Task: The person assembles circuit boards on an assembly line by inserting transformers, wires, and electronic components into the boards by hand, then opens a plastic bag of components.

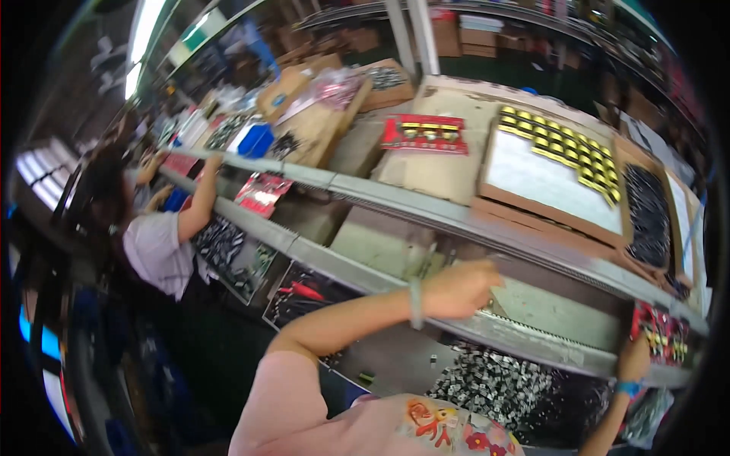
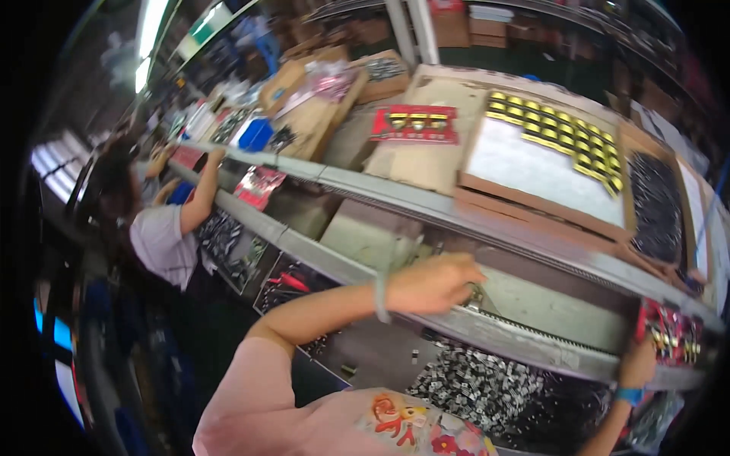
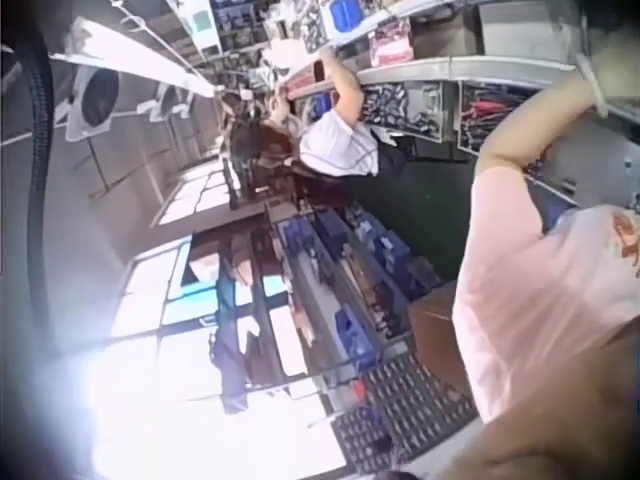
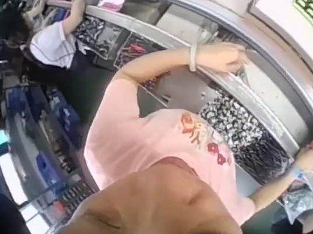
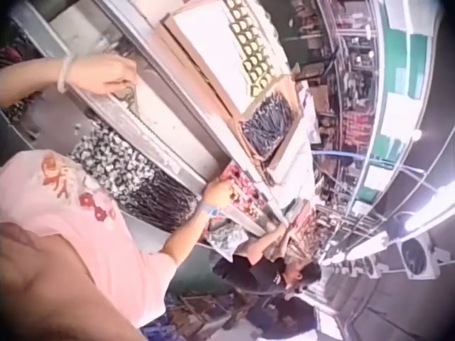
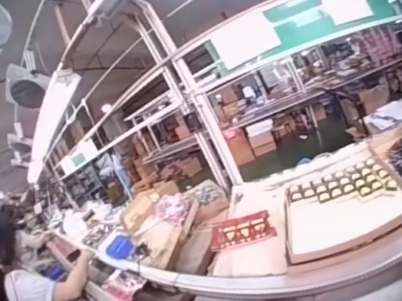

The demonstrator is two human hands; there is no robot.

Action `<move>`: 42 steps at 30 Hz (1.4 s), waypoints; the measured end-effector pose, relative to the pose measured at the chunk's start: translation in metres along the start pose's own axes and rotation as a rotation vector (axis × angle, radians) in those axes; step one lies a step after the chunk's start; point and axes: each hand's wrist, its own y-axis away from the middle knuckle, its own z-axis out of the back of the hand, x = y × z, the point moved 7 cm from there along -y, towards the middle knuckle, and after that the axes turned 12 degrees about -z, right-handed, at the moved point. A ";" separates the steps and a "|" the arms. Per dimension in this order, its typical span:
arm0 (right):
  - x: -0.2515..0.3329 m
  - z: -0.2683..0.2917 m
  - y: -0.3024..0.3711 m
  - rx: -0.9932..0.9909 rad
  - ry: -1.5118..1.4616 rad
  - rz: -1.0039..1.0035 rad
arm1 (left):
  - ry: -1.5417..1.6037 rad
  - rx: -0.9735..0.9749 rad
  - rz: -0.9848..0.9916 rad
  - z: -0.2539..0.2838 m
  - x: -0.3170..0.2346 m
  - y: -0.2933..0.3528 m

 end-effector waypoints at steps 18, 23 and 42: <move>-0.181 -0.126 -0.116 -0.304 0.333 -0.157 | -1.334 -0.139 1.373 0.270 0.201 0.319; -0.177 -0.118 -0.117 -0.047 0.266 -0.260 | -1.334 0.044 1.335 0.276 0.219 0.312; -0.224 -0.165 -0.131 -0.154 0.089 -0.251 | -1.270 0.407 0.908 0.171 0.153 0.195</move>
